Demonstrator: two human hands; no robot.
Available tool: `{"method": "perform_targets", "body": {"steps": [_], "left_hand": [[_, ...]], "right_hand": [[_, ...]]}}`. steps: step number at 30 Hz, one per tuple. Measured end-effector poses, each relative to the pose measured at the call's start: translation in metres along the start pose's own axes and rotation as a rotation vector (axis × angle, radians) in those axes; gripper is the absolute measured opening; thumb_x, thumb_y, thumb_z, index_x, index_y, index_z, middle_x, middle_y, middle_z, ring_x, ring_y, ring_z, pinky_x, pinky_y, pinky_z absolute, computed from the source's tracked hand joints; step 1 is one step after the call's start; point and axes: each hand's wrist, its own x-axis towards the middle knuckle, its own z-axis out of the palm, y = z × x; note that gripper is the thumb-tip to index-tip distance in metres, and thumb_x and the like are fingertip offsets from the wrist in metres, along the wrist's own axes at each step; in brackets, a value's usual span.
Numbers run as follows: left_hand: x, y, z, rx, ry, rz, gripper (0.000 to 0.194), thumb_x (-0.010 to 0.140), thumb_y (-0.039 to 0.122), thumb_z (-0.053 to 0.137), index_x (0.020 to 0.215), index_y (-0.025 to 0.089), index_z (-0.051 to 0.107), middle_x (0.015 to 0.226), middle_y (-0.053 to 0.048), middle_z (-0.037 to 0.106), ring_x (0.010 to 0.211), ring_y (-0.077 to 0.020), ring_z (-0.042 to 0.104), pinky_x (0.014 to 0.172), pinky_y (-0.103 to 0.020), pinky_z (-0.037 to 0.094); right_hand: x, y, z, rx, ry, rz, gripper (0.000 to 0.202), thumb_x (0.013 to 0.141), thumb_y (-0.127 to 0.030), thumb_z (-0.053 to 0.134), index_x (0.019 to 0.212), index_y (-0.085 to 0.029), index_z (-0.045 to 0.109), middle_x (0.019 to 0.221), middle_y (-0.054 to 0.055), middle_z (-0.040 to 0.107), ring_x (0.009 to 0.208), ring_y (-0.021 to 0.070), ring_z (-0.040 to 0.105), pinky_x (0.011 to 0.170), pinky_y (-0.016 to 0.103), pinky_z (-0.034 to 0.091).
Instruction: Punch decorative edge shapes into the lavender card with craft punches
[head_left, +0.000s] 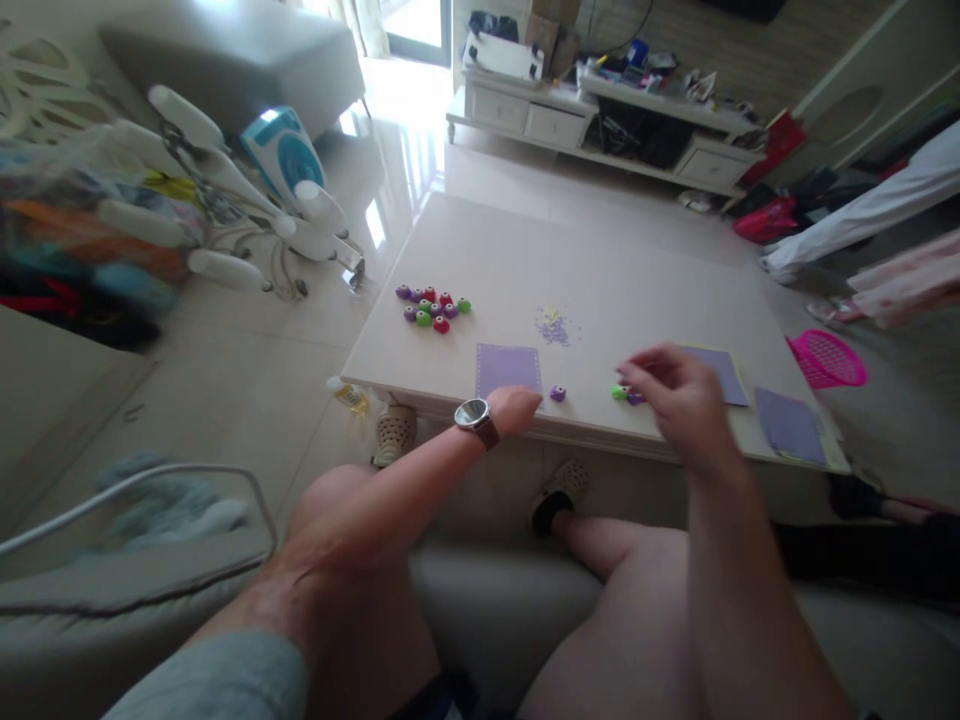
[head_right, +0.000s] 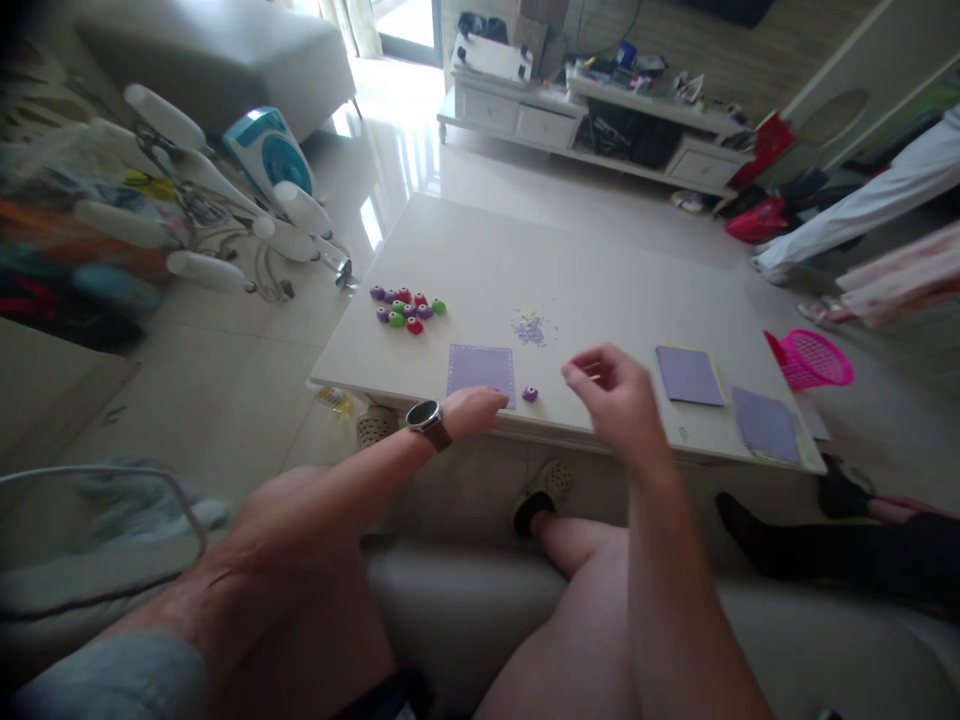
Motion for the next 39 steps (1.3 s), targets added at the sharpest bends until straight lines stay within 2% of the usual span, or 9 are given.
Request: {"method": "perform_targets", "body": {"steps": [2, 4, 7, 13, 21, 26, 29, 32, 39], "left_hand": [[-0.001, -0.003, 0.005, 0.038, -0.005, -0.009, 0.026, 0.095, 0.015, 0.056, 0.113, 0.016, 0.075, 0.120, -0.013, 0.076, 0.110, -0.0252, 0.073, 0.091, -0.033, 0.058], [-0.001, -0.007, 0.010, 0.063, -0.001, 0.000, 0.026, 0.095, 0.014, 0.055, 0.112, 0.016, 0.074, 0.119, -0.012, 0.075, 0.109, -0.0252, 0.072, 0.088, -0.032, 0.057], [0.000, -0.014, 0.015, 0.062, 0.029, 0.034, 0.028, 0.095, 0.014, 0.056, 0.117, 0.018, 0.072, 0.118, -0.011, 0.073, 0.109, -0.0242, 0.070, 0.090, -0.032, 0.056], [-0.001, -0.017, 0.026, 0.050, 0.090, 0.011, 0.031, 0.093, 0.011, 0.055, 0.120, 0.019, 0.069, 0.119, -0.011, 0.070, 0.112, -0.0240, 0.066, 0.095, -0.034, 0.055], [-0.025, -0.007, 0.036, 0.009, 0.134, -0.007, 0.031, 0.093, 0.018, 0.063, 0.123, 0.018, 0.067, 0.119, -0.010, 0.069, 0.116, -0.0271, 0.065, 0.103, -0.040, 0.054], [-0.014, -0.021, 0.038, -0.033, 0.186, -0.009, 0.032, 0.092, 0.009, 0.058, 0.121, 0.019, 0.066, 0.124, -0.010, 0.069, 0.119, -0.0268, 0.063, 0.104, -0.040, 0.056], [-0.002, -0.026, 0.044, -0.051, 0.197, 0.059, 0.035, 0.091, 0.005, 0.056, 0.123, 0.019, 0.064, 0.135, -0.011, 0.066, 0.127, -0.0253, 0.060, 0.107, -0.039, 0.055], [0.003, -0.026, 0.051, -0.015, 0.184, 0.079, 0.036, 0.092, 0.004, 0.055, 0.124, 0.019, 0.063, 0.142, -0.012, 0.064, 0.135, -0.0258, 0.055, 0.108, -0.039, 0.054], [-0.006, -0.038, 0.051, 0.037, 0.199, 0.017, 0.031, 0.097, 0.004, 0.047, 0.117, 0.020, 0.063, 0.135, -0.010, 0.064, 0.123, -0.0244, 0.058, 0.096, -0.038, 0.056]], "right_hand": [[0.013, 0.022, 0.029, -0.148, -0.051, 0.107, 0.014, 0.091, -0.030, 0.073, 0.097, -0.017, 0.072, 0.093, 0.008, 0.075, 0.080, 0.0208, 0.070, 0.078, 0.037, 0.059], [0.021, 0.040, 0.055, -0.330, -0.159, 0.155, 0.011, 0.089, -0.021, 0.070, 0.098, -0.016, 0.073, 0.104, 0.011, 0.076, 0.088, 0.0214, 0.071, 0.086, 0.037, 0.058], [0.026, 0.052, 0.075, -0.447, -0.371, 0.029, 0.016, 0.093, -0.022, 0.068, 0.107, -0.018, 0.074, 0.117, 0.012, 0.076, 0.106, 0.0232, 0.070, 0.099, 0.034, 0.052], [0.033, 0.046, 0.073, -0.563, -0.467, 0.041, 0.027, 0.097, -0.023, 0.063, 0.123, -0.018, 0.072, 0.130, 0.015, 0.073, 0.116, 0.0259, 0.069, 0.100, 0.034, 0.050], [0.039, 0.044, 0.085, -0.619, -0.566, 0.074, 0.036, 0.098, -0.017, 0.058, 0.132, -0.018, 0.071, 0.139, 0.017, 0.070, 0.122, 0.0267, 0.067, 0.102, 0.033, 0.050], [0.050, 0.051, 0.089, -0.664, -0.523, 0.108, 0.039, 0.094, -0.008, 0.056, 0.128, -0.019, 0.073, 0.136, 0.014, 0.072, 0.120, 0.0261, 0.068, 0.100, 0.033, 0.050], [0.054, 0.060, 0.090, -0.692, -0.512, 0.129, 0.034, 0.096, -0.011, 0.058, 0.124, -0.019, 0.075, 0.133, 0.014, 0.074, 0.119, 0.0264, 0.069, 0.098, 0.032, 0.050], [0.055, 0.068, 0.089, -0.720, -0.572, 0.156, 0.028, 0.097, -0.015, 0.061, 0.119, -0.019, 0.078, 0.128, 0.014, 0.076, 0.116, 0.0263, 0.070, 0.097, 0.032, 0.049], [0.052, 0.074, 0.098, -0.673, -0.598, 0.091, 0.025, 0.096, -0.013, 0.063, 0.112, -0.020, 0.080, 0.120, 0.012, 0.079, 0.113, 0.0236, 0.071, 0.097, 0.029, 0.049]]}}
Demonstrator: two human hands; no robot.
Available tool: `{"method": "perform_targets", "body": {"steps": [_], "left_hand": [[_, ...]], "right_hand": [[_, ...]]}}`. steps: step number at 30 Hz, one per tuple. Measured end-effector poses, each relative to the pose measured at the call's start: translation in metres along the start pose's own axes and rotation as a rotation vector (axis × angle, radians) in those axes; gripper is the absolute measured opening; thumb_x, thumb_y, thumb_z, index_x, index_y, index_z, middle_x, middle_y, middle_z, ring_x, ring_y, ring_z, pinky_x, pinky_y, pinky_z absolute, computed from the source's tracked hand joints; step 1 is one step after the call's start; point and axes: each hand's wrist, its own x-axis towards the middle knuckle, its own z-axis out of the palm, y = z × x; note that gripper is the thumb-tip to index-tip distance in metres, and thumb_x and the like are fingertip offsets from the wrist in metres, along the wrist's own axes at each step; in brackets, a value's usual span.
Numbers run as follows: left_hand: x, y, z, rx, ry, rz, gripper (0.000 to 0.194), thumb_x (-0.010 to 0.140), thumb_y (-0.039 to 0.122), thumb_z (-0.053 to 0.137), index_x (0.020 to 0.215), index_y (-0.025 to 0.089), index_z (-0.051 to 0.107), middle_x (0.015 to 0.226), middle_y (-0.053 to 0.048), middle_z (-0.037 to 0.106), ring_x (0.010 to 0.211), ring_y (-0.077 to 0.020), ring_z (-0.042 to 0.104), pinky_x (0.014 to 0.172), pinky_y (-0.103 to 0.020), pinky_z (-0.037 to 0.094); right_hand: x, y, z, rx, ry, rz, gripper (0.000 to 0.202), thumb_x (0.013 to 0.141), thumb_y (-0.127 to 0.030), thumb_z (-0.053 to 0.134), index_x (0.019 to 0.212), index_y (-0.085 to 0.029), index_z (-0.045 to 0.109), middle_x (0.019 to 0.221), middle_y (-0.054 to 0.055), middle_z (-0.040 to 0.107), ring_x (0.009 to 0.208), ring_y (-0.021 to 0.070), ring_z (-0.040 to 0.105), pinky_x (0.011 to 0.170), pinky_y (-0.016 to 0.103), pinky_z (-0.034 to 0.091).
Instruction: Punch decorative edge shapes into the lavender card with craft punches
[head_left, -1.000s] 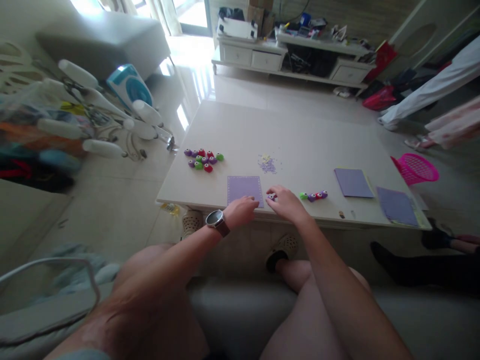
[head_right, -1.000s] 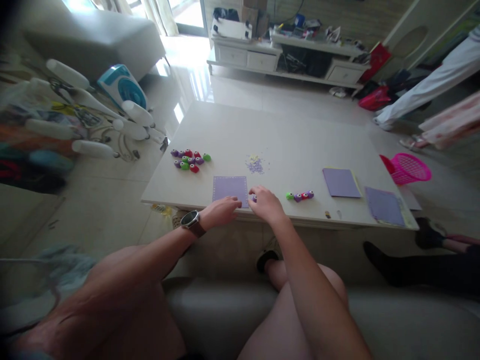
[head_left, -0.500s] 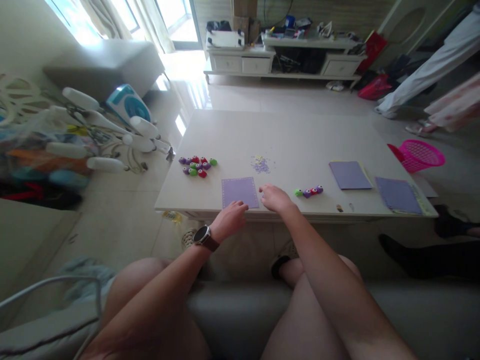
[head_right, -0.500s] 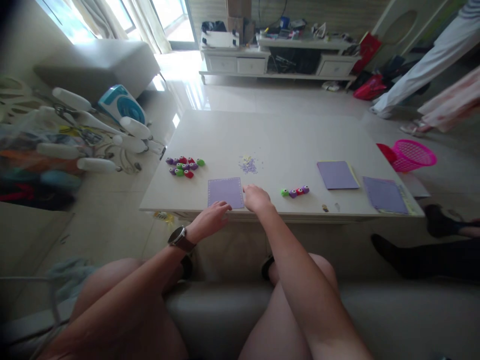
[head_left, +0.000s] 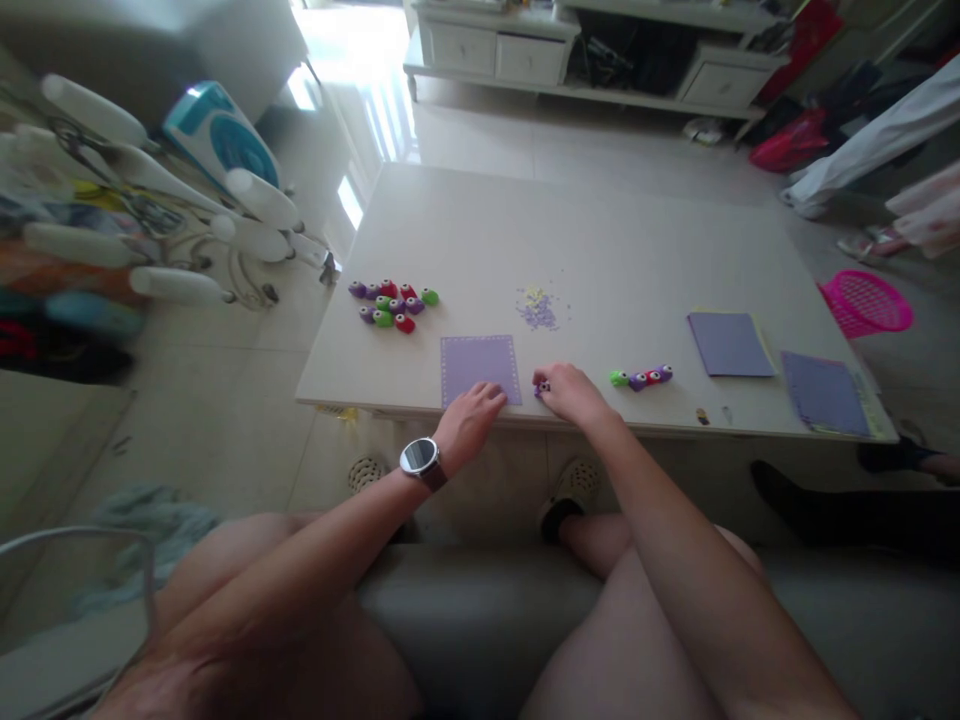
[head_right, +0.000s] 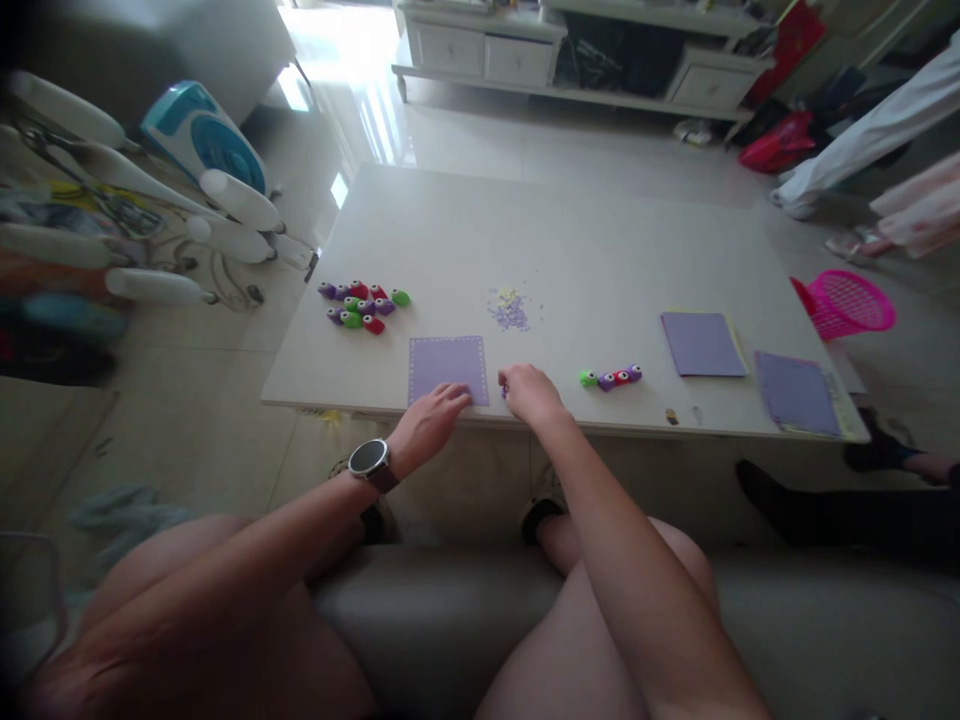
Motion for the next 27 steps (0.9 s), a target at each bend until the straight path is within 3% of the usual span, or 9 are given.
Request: {"method": "perform_targets", "body": {"steps": [5, 12, 27], "left_hand": [[-0.002, -0.008, -0.008, 0.022, -0.037, -0.053, 0.024, 0.099, 0.006, 0.048, 0.109, 0.020, 0.065, 0.118, -0.010, 0.068, 0.111, -0.0256, 0.059, 0.090, -0.039, 0.056], [0.000, -0.015, -0.008, -0.047, -0.051, -0.006, 0.024, 0.096, 0.003, 0.048, 0.100, 0.020, 0.065, 0.113, -0.010, 0.067, 0.110, -0.0246, 0.057, 0.097, -0.037, 0.054], [0.005, -0.011, -0.015, -0.076, -0.070, -0.011, 0.026, 0.098, 0.003, 0.045, 0.097, 0.017, 0.067, 0.106, -0.012, 0.065, 0.103, -0.0240, 0.055, 0.088, -0.034, 0.053]], "right_hand": [[-0.002, 0.004, 0.007, 0.107, 0.014, -0.087, 0.018, 0.095, -0.015, 0.068, 0.107, -0.020, 0.079, 0.111, 0.009, 0.081, 0.103, 0.0206, 0.073, 0.092, 0.027, 0.050], [-0.011, 0.008, 0.010, 0.209, 0.028, -0.208, 0.018, 0.094, -0.009, 0.066, 0.102, -0.020, 0.078, 0.107, 0.008, 0.081, 0.099, 0.0201, 0.072, 0.090, 0.026, 0.049], [-0.013, 0.001, 0.012, 0.278, 0.006, -0.238, 0.023, 0.092, -0.004, 0.065, 0.101, -0.020, 0.078, 0.102, 0.006, 0.081, 0.098, 0.0194, 0.072, 0.090, 0.026, 0.048]]}}
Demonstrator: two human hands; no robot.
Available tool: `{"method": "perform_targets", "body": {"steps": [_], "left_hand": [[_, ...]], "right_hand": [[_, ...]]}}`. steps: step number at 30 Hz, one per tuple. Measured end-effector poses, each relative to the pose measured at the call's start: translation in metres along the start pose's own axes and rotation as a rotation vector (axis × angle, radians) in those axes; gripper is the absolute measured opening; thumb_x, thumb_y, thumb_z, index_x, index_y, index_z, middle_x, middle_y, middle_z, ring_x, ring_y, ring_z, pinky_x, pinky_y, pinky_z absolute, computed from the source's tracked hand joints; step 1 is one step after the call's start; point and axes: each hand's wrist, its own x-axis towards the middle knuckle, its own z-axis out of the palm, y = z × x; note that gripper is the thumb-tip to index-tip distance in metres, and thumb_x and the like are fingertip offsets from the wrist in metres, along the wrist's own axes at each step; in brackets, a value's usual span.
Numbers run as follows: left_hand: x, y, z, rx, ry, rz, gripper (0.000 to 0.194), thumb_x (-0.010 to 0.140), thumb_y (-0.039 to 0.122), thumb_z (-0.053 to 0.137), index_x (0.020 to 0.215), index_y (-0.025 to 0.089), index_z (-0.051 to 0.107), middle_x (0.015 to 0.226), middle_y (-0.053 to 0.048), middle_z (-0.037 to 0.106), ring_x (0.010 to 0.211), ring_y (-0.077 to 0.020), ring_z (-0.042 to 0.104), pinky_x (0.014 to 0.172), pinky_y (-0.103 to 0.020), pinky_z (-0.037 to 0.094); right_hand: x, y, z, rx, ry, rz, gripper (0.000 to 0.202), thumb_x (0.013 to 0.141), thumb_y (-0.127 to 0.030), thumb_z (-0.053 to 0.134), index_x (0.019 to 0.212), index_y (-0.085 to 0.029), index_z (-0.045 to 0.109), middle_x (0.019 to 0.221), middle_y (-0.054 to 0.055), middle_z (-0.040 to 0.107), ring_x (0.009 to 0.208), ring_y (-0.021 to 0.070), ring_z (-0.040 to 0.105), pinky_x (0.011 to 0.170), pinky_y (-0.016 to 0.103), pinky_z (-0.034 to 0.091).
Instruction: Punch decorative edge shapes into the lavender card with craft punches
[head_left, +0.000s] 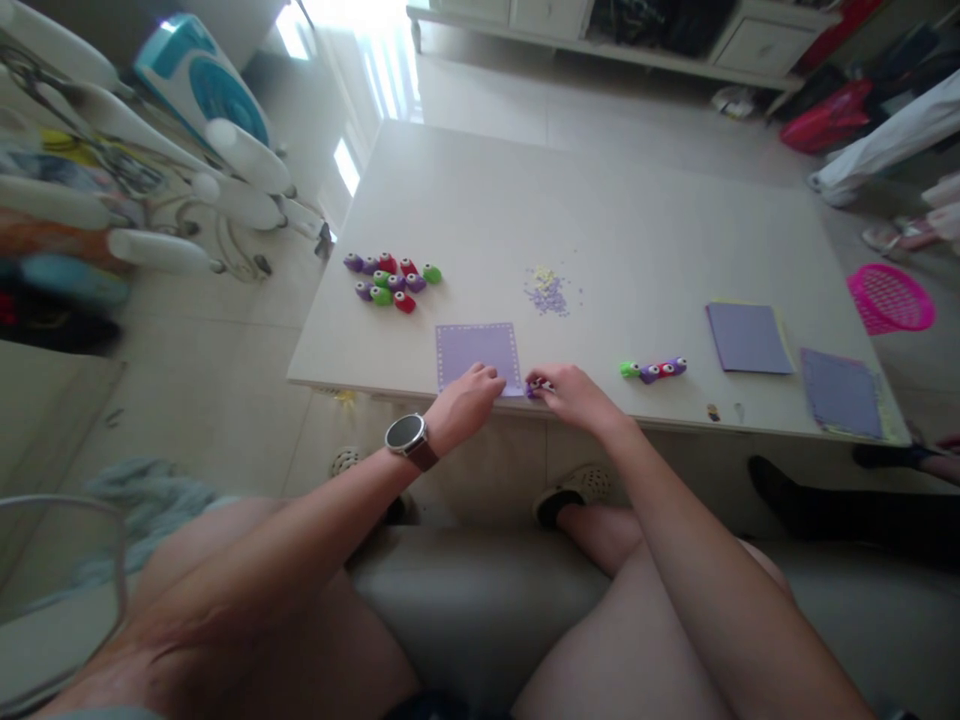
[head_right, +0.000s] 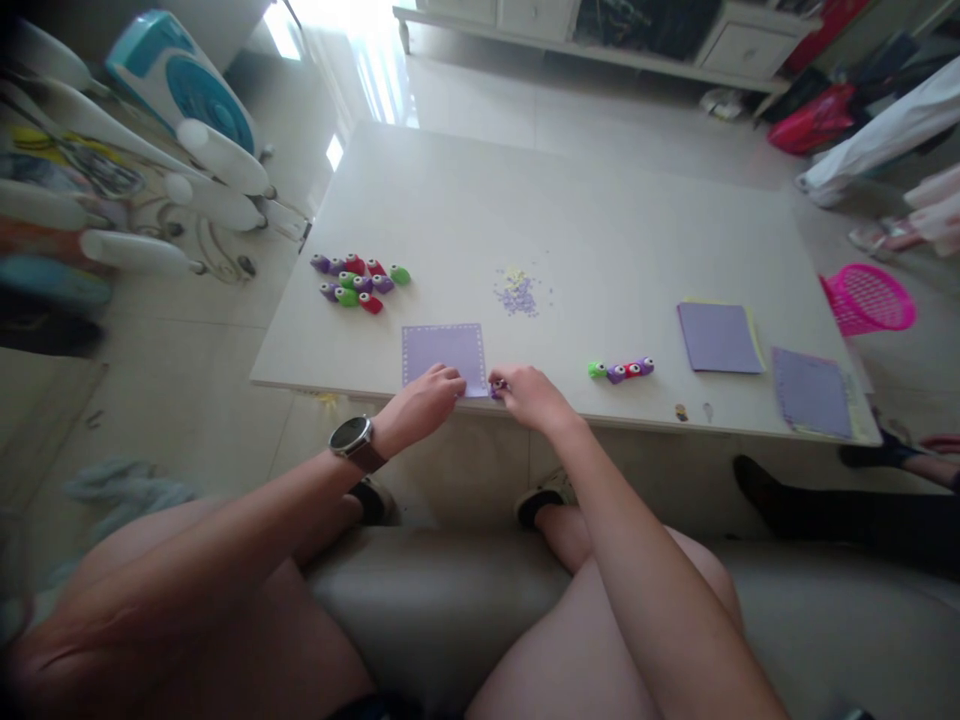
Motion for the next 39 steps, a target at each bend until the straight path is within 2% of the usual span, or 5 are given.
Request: {"method": "perform_targets", "body": {"steps": [9, 24, 39], "left_hand": [[0.0030, 0.0050, -0.0035, 0.027, -0.008, -0.035, 0.024, 0.099, 0.004, 0.044, 0.099, 0.017, 0.065, 0.105, -0.011, 0.065, 0.103, -0.0244, 0.055, 0.087, -0.034, 0.052], [0.0038, 0.0041, -0.0011, 0.051, -0.006, -0.010, 0.022, 0.098, 0.003, 0.046, 0.100, 0.015, 0.065, 0.104, -0.012, 0.065, 0.102, -0.0254, 0.056, 0.090, -0.037, 0.051], [0.0029, 0.0041, -0.0010, 0.042, -0.013, -0.009, 0.024, 0.098, 0.003, 0.045, 0.103, 0.015, 0.065, 0.107, -0.013, 0.065, 0.105, -0.0260, 0.055, 0.089, -0.036, 0.052]], "right_hand": [[0.0008, 0.0011, 0.0009, -0.004, -0.005, 0.005, 0.024, 0.093, -0.004, 0.064, 0.104, -0.020, 0.078, 0.106, 0.007, 0.081, 0.099, 0.0201, 0.072, 0.090, 0.026, 0.048], [0.0001, -0.0019, -0.0019, 0.039, -0.010, 0.029, 0.028, 0.093, -0.003, 0.061, 0.105, -0.021, 0.079, 0.102, 0.006, 0.082, 0.095, 0.0186, 0.074, 0.087, 0.025, 0.050], [0.0022, 0.0000, 0.0014, -0.007, 0.001, -0.007, 0.029, 0.092, -0.002, 0.062, 0.107, -0.021, 0.079, 0.109, 0.007, 0.081, 0.102, 0.0201, 0.072, 0.092, 0.026, 0.049]]}}
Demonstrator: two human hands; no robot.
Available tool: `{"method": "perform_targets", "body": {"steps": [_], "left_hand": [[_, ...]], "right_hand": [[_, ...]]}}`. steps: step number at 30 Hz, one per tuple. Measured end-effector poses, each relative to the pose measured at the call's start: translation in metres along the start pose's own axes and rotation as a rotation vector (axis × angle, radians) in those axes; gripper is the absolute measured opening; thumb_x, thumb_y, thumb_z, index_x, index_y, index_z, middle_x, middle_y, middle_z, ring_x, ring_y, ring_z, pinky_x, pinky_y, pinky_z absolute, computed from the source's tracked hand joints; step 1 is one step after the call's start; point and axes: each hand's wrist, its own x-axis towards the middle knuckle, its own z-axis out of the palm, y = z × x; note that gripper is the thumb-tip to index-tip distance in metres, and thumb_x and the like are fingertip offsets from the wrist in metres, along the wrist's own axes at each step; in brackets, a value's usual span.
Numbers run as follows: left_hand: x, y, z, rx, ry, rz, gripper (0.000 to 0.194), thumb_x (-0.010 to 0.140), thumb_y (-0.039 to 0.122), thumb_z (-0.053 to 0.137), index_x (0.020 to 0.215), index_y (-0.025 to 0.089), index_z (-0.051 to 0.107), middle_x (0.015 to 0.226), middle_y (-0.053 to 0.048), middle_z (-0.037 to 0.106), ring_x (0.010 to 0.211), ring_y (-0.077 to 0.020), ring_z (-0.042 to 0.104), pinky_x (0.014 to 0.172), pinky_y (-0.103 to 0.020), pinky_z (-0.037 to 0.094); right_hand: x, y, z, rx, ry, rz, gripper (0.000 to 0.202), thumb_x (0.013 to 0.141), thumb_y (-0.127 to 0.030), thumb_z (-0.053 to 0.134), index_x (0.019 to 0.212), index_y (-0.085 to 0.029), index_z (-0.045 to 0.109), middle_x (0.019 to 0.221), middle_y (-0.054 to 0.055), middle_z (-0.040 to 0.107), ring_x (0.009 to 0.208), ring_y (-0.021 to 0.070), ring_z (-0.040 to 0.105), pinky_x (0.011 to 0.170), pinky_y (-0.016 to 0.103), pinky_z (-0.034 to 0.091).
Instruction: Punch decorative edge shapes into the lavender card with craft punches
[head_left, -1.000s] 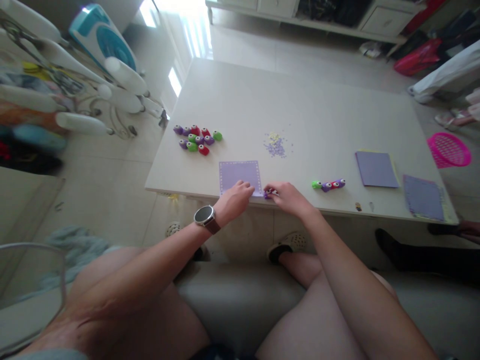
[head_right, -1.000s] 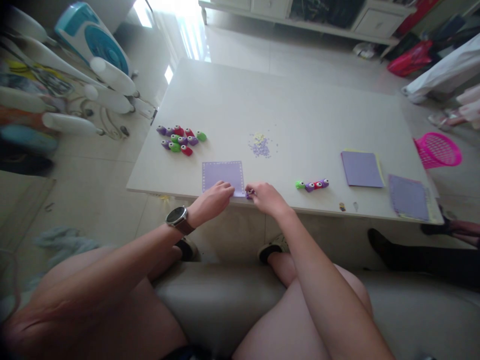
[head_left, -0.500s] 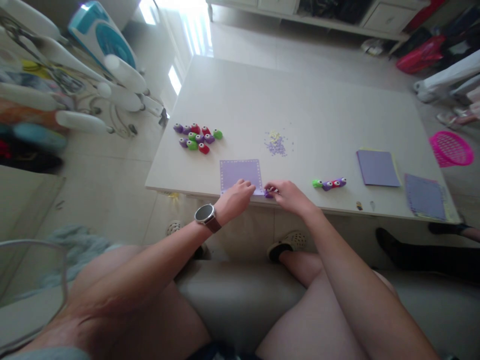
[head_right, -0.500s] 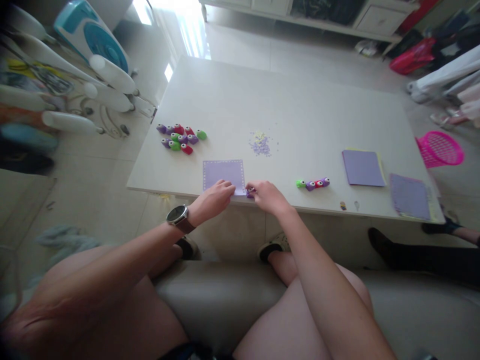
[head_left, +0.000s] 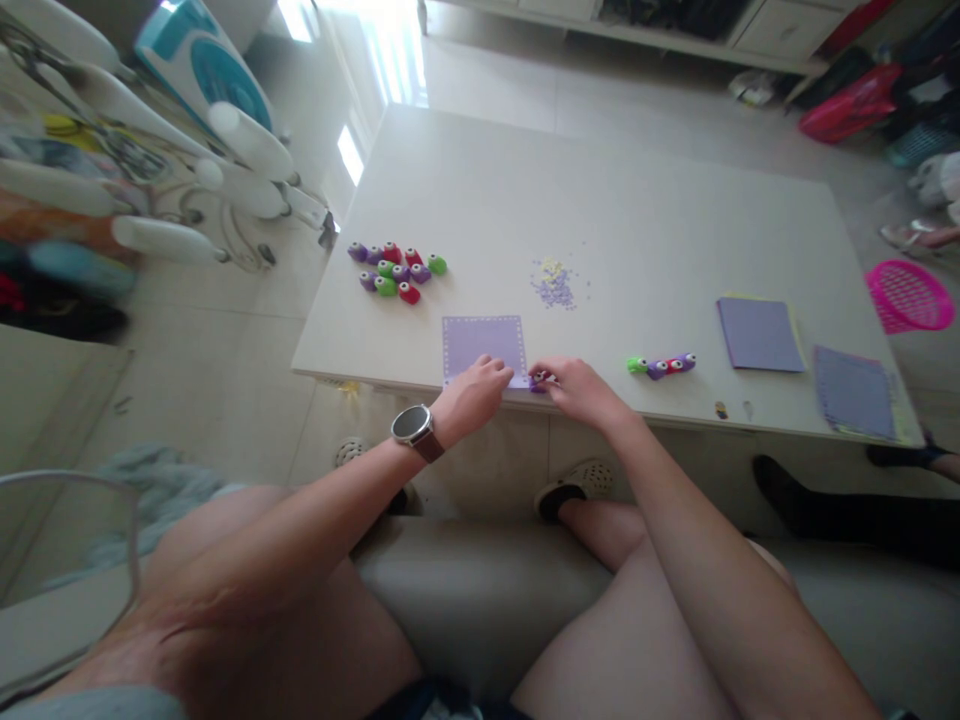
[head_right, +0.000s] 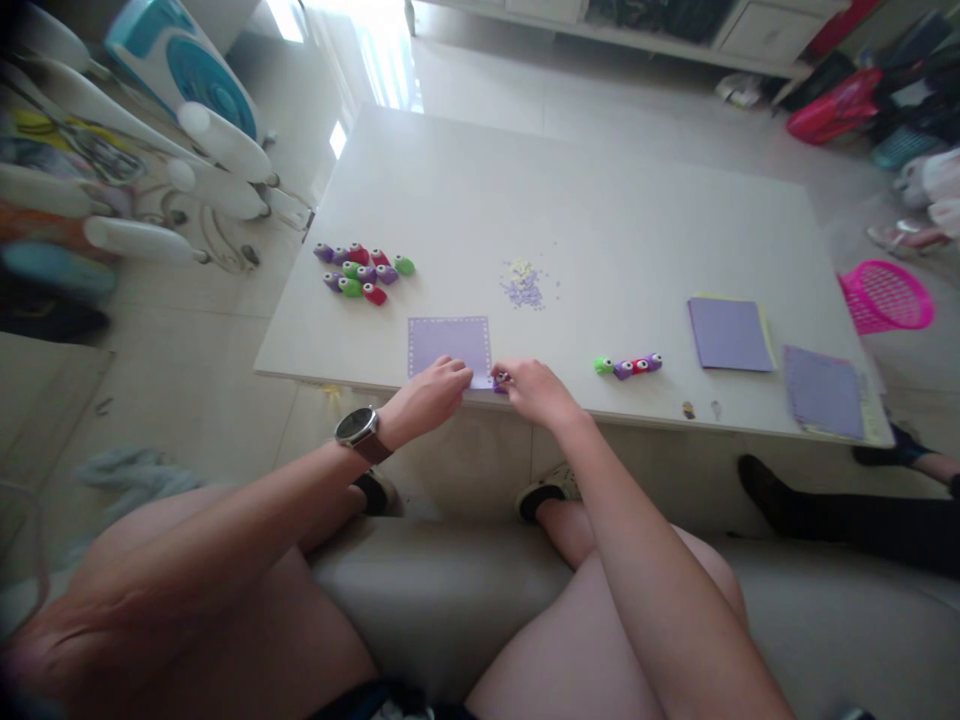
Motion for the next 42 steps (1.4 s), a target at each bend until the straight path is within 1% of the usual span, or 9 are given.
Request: {"method": "perform_targets", "body": {"steps": [5, 10, 17, 24, 34, 42], "left_hand": [[-0.0003, -0.0012, 0.0023, -0.005, 0.006, 0.011, 0.024, 0.097, 0.003, 0.045, 0.102, 0.015, 0.065, 0.108, -0.013, 0.065, 0.105, -0.0257, 0.055, 0.090, -0.036, 0.052], [-0.0001, -0.0014, 0.0035, -0.018, 0.026, 0.013, 0.024, 0.096, 0.003, 0.047, 0.103, 0.015, 0.066, 0.108, -0.012, 0.065, 0.107, -0.0258, 0.056, 0.091, -0.036, 0.053], [-0.0001, -0.0014, 0.0031, -0.027, 0.026, 0.017, 0.025, 0.094, 0.002, 0.048, 0.103, 0.016, 0.067, 0.111, -0.011, 0.066, 0.110, -0.0255, 0.057, 0.096, -0.037, 0.054], [0.0003, -0.0027, 0.0055, -0.050, 0.037, 0.040, 0.026, 0.093, 0.001, 0.048, 0.103, 0.016, 0.067, 0.114, -0.011, 0.067, 0.114, -0.0256, 0.056, 0.101, -0.038, 0.053], [0.0003, -0.0024, 0.0043, -0.062, 0.032, 0.049, 0.026, 0.092, 0.000, 0.049, 0.102, 0.016, 0.067, 0.113, -0.011, 0.068, 0.115, -0.0253, 0.056, 0.102, -0.038, 0.054], [0.0007, -0.0013, 0.0019, -0.055, 0.013, 0.048, 0.026, 0.092, 0.001, 0.049, 0.103, 0.016, 0.068, 0.116, -0.012, 0.068, 0.115, -0.0260, 0.056, 0.102, -0.040, 0.055]], "right_hand": [[-0.0003, 0.0008, -0.0004, -0.009, 0.000, -0.019, 0.026, 0.092, -0.003, 0.063, 0.103, -0.021, 0.079, 0.105, 0.007, 0.081, 0.101, 0.0204, 0.071, 0.091, 0.027, 0.049], [-0.0001, 0.0023, 0.0009, -0.025, 0.013, -0.043, 0.024, 0.091, -0.006, 0.066, 0.103, -0.021, 0.079, 0.106, 0.007, 0.081, 0.102, 0.0215, 0.071, 0.091, 0.028, 0.049], [0.0004, 0.0045, 0.0024, -0.018, 0.027, -0.060, 0.024, 0.089, -0.005, 0.068, 0.103, -0.022, 0.079, 0.104, 0.007, 0.081, 0.099, 0.0225, 0.072, 0.087, 0.029, 0.050], [-0.0007, 0.0005, -0.0005, -0.015, 0.015, -0.061, 0.024, 0.088, -0.003, 0.068, 0.100, -0.022, 0.078, 0.102, 0.006, 0.081, 0.098, 0.0222, 0.072, 0.087, 0.029, 0.049], [0.0010, 0.0016, 0.0011, -0.029, 0.020, -0.080, 0.022, 0.089, -0.003, 0.068, 0.098, -0.021, 0.077, 0.101, 0.006, 0.080, 0.098, 0.0223, 0.071, 0.088, 0.029, 0.048], [0.0023, 0.0028, 0.0048, -0.027, 0.047, -0.116, 0.022, 0.088, -0.003, 0.066, 0.095, -0.021, 0.077, 0.097, 0.006, 0.079, 0.094, 0.0219, 0.070, 0.085, 0.029, 0.047]]}}
